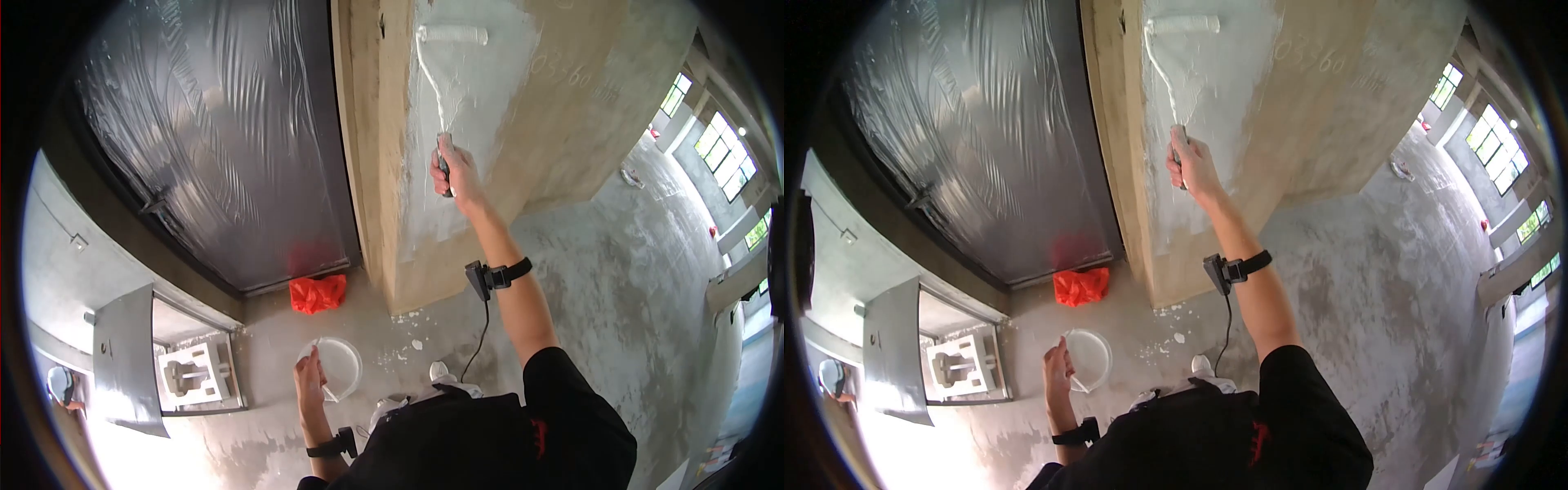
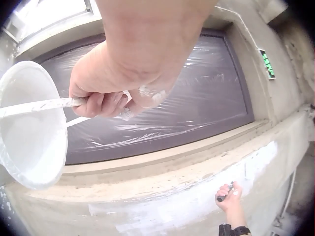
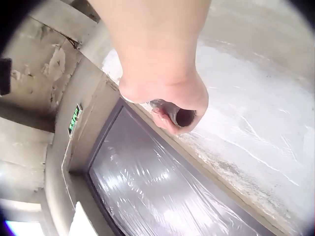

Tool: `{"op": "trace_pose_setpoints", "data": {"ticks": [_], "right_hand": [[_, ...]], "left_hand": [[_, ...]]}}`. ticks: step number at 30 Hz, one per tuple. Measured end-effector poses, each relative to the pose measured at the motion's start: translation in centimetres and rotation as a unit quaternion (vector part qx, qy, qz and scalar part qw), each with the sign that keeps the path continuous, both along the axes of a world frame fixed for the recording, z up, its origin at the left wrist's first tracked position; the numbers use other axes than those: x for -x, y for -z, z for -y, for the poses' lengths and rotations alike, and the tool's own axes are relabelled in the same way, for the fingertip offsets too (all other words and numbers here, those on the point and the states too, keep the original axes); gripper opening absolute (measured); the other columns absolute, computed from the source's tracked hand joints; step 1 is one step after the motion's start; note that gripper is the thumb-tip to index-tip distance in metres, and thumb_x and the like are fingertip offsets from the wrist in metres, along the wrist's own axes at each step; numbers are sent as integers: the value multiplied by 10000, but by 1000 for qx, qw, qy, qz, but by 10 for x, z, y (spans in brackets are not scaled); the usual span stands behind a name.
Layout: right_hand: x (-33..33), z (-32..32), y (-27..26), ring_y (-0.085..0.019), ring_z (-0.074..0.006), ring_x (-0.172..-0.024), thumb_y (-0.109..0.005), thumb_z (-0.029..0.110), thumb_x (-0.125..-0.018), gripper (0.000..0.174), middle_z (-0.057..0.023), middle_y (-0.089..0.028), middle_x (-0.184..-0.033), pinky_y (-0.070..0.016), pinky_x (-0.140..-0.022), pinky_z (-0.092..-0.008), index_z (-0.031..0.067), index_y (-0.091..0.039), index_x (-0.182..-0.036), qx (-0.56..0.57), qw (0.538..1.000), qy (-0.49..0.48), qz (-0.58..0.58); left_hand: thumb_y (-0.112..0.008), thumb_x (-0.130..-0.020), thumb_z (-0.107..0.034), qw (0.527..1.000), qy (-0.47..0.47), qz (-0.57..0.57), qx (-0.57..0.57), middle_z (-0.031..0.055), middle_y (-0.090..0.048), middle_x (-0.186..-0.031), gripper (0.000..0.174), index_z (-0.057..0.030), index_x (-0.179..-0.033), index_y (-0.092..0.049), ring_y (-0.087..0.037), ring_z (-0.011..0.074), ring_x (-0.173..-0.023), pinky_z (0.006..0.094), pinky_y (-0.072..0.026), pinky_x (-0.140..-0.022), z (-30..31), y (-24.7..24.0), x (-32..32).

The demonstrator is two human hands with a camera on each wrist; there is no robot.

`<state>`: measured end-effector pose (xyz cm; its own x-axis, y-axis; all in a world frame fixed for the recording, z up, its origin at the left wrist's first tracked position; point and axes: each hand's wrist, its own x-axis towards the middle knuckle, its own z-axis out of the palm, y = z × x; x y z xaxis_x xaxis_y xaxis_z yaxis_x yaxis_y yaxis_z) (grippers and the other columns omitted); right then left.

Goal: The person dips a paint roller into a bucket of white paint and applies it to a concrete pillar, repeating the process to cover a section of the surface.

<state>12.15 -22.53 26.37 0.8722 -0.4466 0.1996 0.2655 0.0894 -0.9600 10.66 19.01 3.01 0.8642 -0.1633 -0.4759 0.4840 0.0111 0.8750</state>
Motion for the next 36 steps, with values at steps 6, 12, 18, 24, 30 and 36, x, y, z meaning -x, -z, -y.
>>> {"op": "trace_pose_setpoints", "data": {"ticks": [6, 12, 18, 24, 30, 36], "right_hand": [[12, 0, 66, -356, -78, -398, -466, 534, -921, 484, 15, -406, -524, -300, -380, -242, 99, -447, -711, -35, 998, 15, -55], [40, -9, 149, -341, -80, -402, -448, 570, -913, 507, 26, -381, -518, -279, -383, -242, 117, -431, -687, -82, 991, -10, -105], [69, -27, 210, -308, -74, -367, -438, 581, -910, 543, 35, -341, -478, -270, -376, -239, 138, -394, -600, -132, 976, -10, -175], [78, -22, 253, -297, -56, -391, -440, 545, -925, 504, 54, -310, -488, -233, -380, -222, 140, -375, -632, -12, 985, 90, -145], [39, -10, 167, -325, -56, -480, -460, 467, -945, 487, 47, -334, -504, -251, -442, -242, 131, -418, -595, 29, 980, 192, -36], [14, 12, 44, -346, -84, -406, -431, 496, -940, 544, 19, -371, -477, -274, -381, -265, 97, -402, -571, 104, 981, 161, 12]], "left_hand": [[-619, -884, -373, 999, 14, -25, 14, -78, -297, -512, 405, -170, -624, -383, -243, 44, -389, 221, -198, -354, -10, 14, -10], [-602, -894, -364, 998, 49, 16, 25, -80, -299, -514, 393, -165, -624, -398, -246, 44, -392, 227, -202, -367, -24, 16, -7], [-614, -888, -348, 999, 43, -28, -3, -66, -302, -494, 355, -119, -662, -464, -249, 56, -369, 234, -188, -341, -23, 33, -22], [-624, -884, -353, 998, 35, -43, 4, -63, -300, -494, 352, -113, -687, -458, -239, 61, -365, 236, -192, -344, -23, 15, -24], [-599, -901, -336, 998, 51, -23, 23, -72, -285, -504, 348, -128, -671, -440, -226, 51, -376, 231, -185, -355, -21, -1, -19], [-623, -881, -328, 995, 63, 47, 57, -72, -305, -512, 355, -135, -650, -435, -241, 43, -392, 222, -201, -373, -11, -15, -7]]}}
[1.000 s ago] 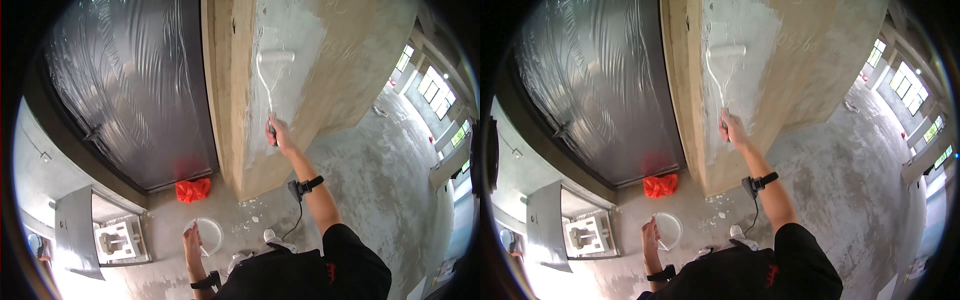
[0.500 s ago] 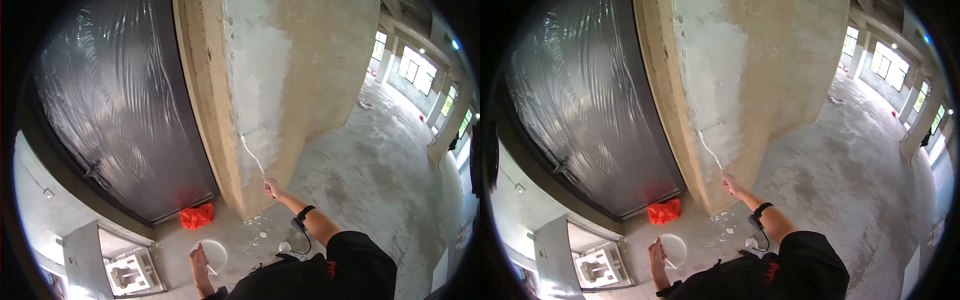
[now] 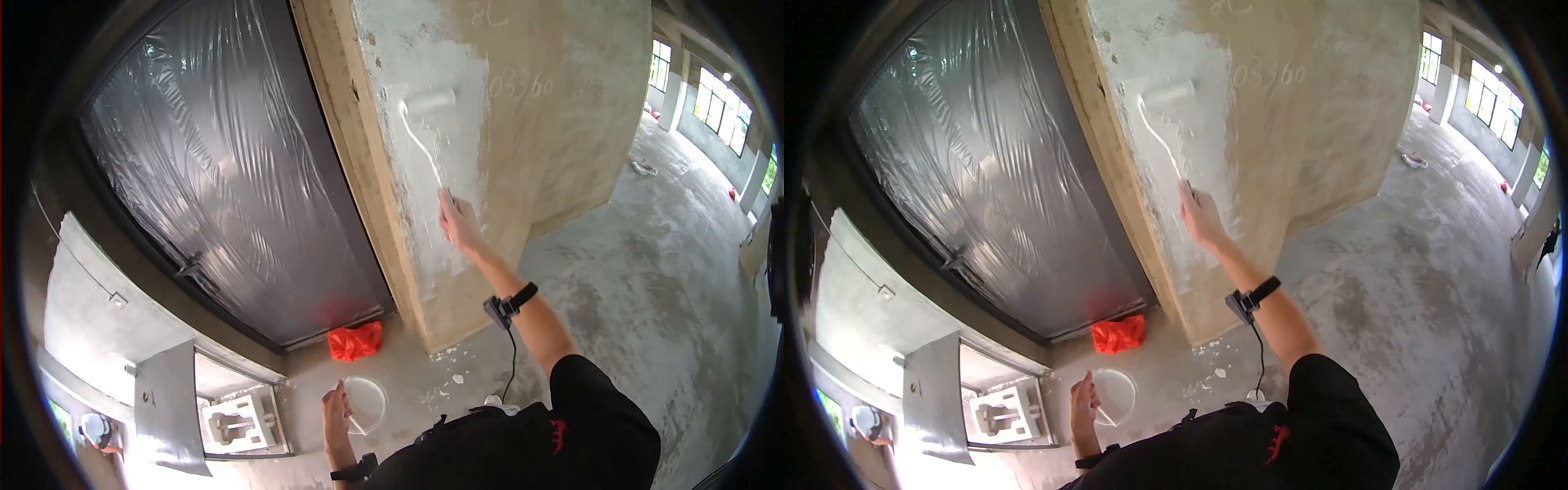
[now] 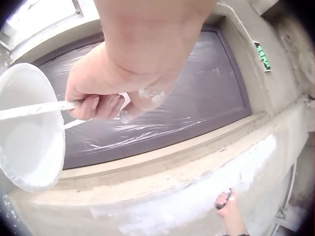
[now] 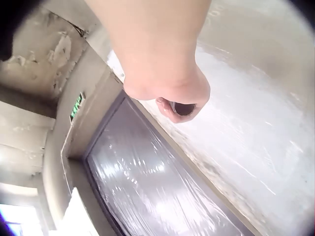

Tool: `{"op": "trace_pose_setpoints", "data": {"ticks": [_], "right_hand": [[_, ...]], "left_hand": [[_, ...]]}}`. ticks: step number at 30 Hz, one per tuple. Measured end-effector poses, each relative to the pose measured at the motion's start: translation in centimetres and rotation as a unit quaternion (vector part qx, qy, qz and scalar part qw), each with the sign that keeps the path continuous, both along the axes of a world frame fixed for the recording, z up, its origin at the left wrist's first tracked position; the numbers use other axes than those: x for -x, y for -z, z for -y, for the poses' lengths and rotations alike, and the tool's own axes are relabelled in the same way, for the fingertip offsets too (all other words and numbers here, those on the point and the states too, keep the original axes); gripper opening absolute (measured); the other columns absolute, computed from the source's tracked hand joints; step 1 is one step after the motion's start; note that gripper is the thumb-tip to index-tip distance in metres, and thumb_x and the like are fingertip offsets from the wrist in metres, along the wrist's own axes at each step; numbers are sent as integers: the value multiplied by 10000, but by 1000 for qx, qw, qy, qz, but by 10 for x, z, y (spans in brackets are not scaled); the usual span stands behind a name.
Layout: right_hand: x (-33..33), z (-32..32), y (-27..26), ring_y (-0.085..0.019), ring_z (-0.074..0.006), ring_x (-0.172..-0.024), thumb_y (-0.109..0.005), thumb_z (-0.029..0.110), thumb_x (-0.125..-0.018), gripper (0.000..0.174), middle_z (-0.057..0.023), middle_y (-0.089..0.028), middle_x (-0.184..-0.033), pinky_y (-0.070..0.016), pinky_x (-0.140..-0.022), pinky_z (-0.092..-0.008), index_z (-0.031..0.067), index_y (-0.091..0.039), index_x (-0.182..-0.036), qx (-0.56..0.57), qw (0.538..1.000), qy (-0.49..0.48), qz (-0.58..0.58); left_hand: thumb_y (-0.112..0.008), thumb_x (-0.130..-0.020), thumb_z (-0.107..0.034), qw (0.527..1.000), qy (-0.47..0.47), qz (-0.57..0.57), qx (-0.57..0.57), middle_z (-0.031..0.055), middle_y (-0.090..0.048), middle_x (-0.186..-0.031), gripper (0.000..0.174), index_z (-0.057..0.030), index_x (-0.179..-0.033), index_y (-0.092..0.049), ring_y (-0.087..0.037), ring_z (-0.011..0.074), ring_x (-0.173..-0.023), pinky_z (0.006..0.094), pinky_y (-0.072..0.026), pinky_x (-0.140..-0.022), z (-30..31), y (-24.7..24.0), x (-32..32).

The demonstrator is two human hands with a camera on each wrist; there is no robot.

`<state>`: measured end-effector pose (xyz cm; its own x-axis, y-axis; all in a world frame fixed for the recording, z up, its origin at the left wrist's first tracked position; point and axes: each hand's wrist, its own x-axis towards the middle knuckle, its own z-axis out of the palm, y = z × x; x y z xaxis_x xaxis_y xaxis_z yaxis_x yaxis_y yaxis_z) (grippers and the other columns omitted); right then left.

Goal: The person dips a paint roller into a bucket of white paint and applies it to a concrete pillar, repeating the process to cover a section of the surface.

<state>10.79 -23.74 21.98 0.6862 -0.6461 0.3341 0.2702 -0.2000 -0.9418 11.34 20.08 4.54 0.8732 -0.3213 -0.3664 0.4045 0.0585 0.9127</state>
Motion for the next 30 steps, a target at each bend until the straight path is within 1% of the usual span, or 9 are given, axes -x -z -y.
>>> {"op": "trace_pose_setpoints", "data": {"ticks": [3, 5, 6, 10, 16, 19, 21, 23, 30], "right_hand": [[-1, -6, -68, -316, -87, -378, -436, 513, -932, 544, 28, -352, -482, -264, -356, -260, 111, -369, -572, -32, 998, -58, 14], [-9, 5, -95, -320, -76, -376, -442, 542, -922, 536, 34, -353, -488, -272, -357, -247, 113, -385, -606, -44, 995, -91, 12], [-11, 10, -104, -324, -66, -374, -447, 571, -912, 533, 39, -354, -493, -280, -359, -235, 114, -401, -641, -55, 991, -123, 11], [-10, 20, -120, -332, -64, -376, -461, 571, -907, 526, 38, -365, -500, -289, -361, -232, 109, -416, -661, -44, 989, -143, 13], [10, 20, -34, -366, -78, -362, -431, 567, -919, 549, 18, -402, -485, -311, -354, -244, 105, -429, -623, -28, 991, -127, -23], [26, 16, 21, -348, -72, -372, -428, 540, -930, 541, 24, -378, -472, -296, -352, -246, 116, -399, -596, -66, 987, -145, -33], [38, 20, 56, -325, -60, -376, -431, 537, -931, 521, 32, -376, -482, -280, -354, -235, 121, -402, -620, -114, 977, -160, -83], [49, 22, 86, -316, -59, -376, -431, 540, -930, 512, 36, -369, -487, -272, -355, -233, 122, -403, -635, -142, 969, -175, -103], [72, 24, 162, -304, -61, -373, -440, 560, -918, 502, 42, -331, -493, -257, -354, -233, 126, -399, -669, -227, 932, -237, -155]], "left_hand": [[-627, -879, -329, 999, -27, -35, -30, -70, -314, -511, 355, -132, -654, -436, -245, 43, -390, 225, -203, -371, 9, -7, 4], [-627, -879, -331, 998, -33, -40, -34, -69, -316, -508, 356, -129, -654, -438, -246, 44, -389, 228, -204, -369, 13, -7, 6], [-627, -879, -332, 998, -38, -44, -37, -68, -318, -506, 358, -127, -654, -440, -247, 46, -388, 232, -204, -368, 16, -8, 6], [-626, -881, -335, 995, -53, -63, -58, -67, -313, -503, 361, -122, -654, -442, -246, 50, -387, 239, -202, -365, 28, -9, 11], [-610, -894, -321, 996, -38, -64, -50, -69, -302, -504, 372, -131, -635, -422, -246, 49, -395, 236, -204, -374, 48, -15, 22], [-601, -902, -310, 996, -36, -56, -55, -71, -293, -510, 372, -138, -630, -414, -238, 44, -403, 232, -201, -379, 51, -15, 28], [-651, -863, -378, 999, -8, -21, -25, -72, -299, -515, 380, -117, -672, -452, -258, 49, -393, 223, -221, -371, 54, -10, 29], [-651, -863, -379, 999, -8, -24, -31, -75, -297, -517, 379, -123, -670, -448, -258, 47, -397, 222, -220, -374, 55, -9, 31], [-648, -866, -375, 999, -12, -40, -26, -82, -284, -519, 372, -140, -666, -439, -258, 42, -404, 222, -224, -383, 65, -12, 34]]}}
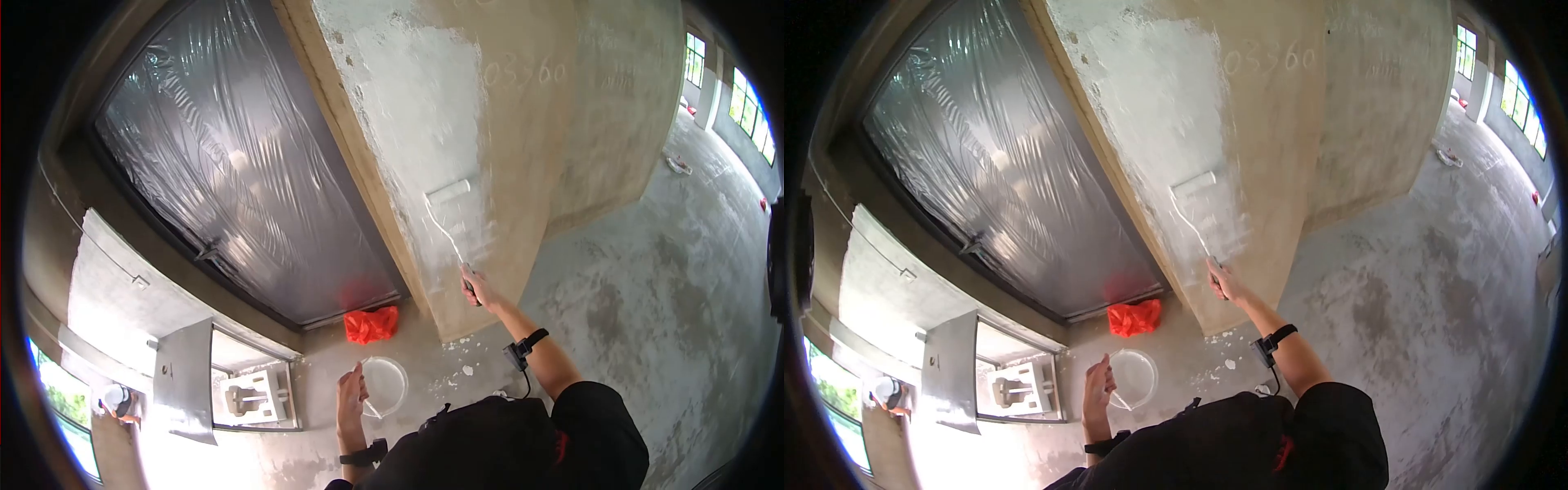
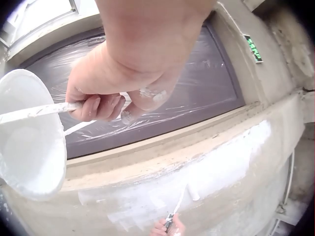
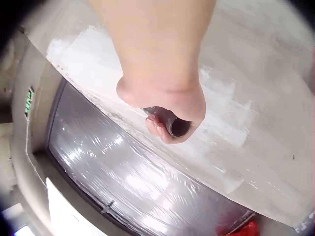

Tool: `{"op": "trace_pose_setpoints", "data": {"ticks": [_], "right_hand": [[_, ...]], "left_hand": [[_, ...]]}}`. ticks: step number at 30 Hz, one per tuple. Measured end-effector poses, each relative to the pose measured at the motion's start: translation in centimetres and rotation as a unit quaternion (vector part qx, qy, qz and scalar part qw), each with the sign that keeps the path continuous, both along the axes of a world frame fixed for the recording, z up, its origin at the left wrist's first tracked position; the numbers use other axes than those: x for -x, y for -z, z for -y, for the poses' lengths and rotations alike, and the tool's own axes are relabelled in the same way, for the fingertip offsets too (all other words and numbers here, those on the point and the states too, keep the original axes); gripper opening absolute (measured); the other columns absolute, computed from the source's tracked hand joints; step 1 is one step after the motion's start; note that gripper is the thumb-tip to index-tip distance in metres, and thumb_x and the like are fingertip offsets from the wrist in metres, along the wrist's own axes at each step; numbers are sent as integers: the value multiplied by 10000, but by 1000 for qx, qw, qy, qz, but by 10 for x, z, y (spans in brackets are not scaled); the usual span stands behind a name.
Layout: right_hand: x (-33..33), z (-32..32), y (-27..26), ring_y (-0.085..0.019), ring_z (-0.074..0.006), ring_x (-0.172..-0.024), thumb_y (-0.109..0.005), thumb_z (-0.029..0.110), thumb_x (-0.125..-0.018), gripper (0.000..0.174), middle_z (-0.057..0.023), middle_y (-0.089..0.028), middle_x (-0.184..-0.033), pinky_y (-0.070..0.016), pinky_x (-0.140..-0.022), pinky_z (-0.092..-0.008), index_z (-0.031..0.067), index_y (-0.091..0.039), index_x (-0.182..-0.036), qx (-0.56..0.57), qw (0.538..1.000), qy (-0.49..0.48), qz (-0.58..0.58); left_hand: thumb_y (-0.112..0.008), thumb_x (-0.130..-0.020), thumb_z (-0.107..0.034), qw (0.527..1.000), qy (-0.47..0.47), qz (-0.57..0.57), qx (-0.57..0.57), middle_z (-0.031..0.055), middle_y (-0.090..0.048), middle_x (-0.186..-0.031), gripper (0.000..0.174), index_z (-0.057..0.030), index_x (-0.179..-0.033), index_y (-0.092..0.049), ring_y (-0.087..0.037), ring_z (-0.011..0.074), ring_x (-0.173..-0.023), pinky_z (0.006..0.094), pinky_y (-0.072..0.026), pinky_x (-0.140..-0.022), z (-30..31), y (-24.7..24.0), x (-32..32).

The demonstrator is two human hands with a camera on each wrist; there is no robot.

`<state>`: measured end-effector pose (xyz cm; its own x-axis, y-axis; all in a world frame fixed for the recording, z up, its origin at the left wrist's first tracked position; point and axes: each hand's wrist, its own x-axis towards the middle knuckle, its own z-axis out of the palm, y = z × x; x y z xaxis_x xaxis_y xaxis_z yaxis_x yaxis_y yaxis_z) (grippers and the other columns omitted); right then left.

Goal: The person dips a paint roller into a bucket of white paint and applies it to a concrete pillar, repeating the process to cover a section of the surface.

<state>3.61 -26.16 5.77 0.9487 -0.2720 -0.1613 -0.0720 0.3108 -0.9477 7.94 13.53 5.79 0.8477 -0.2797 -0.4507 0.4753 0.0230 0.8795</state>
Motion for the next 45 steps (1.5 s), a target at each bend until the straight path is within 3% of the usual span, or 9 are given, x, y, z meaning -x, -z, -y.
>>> {"op": "trace_pose_setpoints", "data": {"ticks": [6, 9, 14, 20, 22, 24, 29, 39, 45], "right_hand": [[11, 2, 54, -314, -64, -361, -436, 548, -925, 520, 35, -344, -476, -270, -342, -235, 124, -399, -625, 12, 1000, 12, -7], [-2, -2, 56, -325, -69, -358, -422, 533, -937, 529, 32, -352, -461, -278, -339, -238, 126, -393, -599, 10, 999, 46, 8], [-22, -6, -29, -370, -81, -365, -380, 526, -953, 555, 20, -375, -441, -303, -355, -247, 114, -429, -584, 32, 996, 54, 71], [-50, 16, -137, -402, -100, -381, -359, 562, -942, 611, 3, -413, -440, -334, -401, -264, 94, -462, -562, 145, 976, 50, 152], [-64, 25, -167, -405, -101, -386, -361, 582, -931, 624, 1, -413, -444, -329, -411, -264, 91, -457, -558, 149, 973, 44, 172], [-70, 29, -203, -360, -80, -406, -390, 541, -945, 527, 11, -408, -493, -320, -413, -251, 100, -453, -664, 125, 971, 28, 201], [-78, 33, -251, -338, -70, -430, -435, 549, -926, 511, 18, -395, -539, -294, -412, -237, 101, -433, -679, 91, 976, 19, 199], [-47, 19, -121, -380, -82, -393, -449, 549, -918, 519, 13, -421, -508, -320, -392, -247, 91, -468, -676, 94, 986, 33, 132], [-25, 9, -27, -329, -64, -375, -447, 558, -918, 515, 34, -376, -492, -269, -360, -233, 119, -415, -650, 6, 998, 11, 59]], "left_hand": [[-642, -870, -375, 1000, -9, -13, -15, -82, -274, -516, 372, -145, -666, -432, -253, 47, -397, 224, -230, -378, 4, -7, 1], [-637, -873, -378, 999, -23, -19, -37, -81, -274, -513, 374, -146, -665, -430, -248, 49, -391, 227, -227, -374, 11, -15, 6], [-630, -878, -386, 999, -16, -11, -30, -83, -270, -512, 388, -155, -652, -415, -242, 47, -391, 229, -219, -372, 10, -14, 8], [-627, -888, -348, 999, -21, -13, -31, -82, -292, -516, 367, -142, -648, -441, -243, 32, -401, 218, -198, -370, 11, -12, 6], [-627, -887, -350, 999, -21, -11, -33, -81, -297, -518, 366, -139, -652, -442, -246, 31, -399, 215, -202, -367, 11, -13, 9], [-630, -884, -360, 1000, -5, 5, -10, -79, -307, -520, 366, -134, -661, -448, -253, 33, -391, 213, -208, -361, 12, -19, 10], [-632, -879, -378, 998, -19, -24, -51, -74, -313, -515, 376, -128, -664, -450, -261, 36, -387, 216, -211, -357, 15, -26, 10], [-620, -885, -391, 997, -20, -19, -73, -75, -313, -504, 389, -129, -656, -448, -258, 33, -384, 216, -214, -358, 19, -26, 13], [-620, -885, -393, 996, -12, -36, -82, -78, -297, -509, 395, -139, -649, -431, -253, 37, -386, 215, -219, -368, 20, -28, 12]]}}
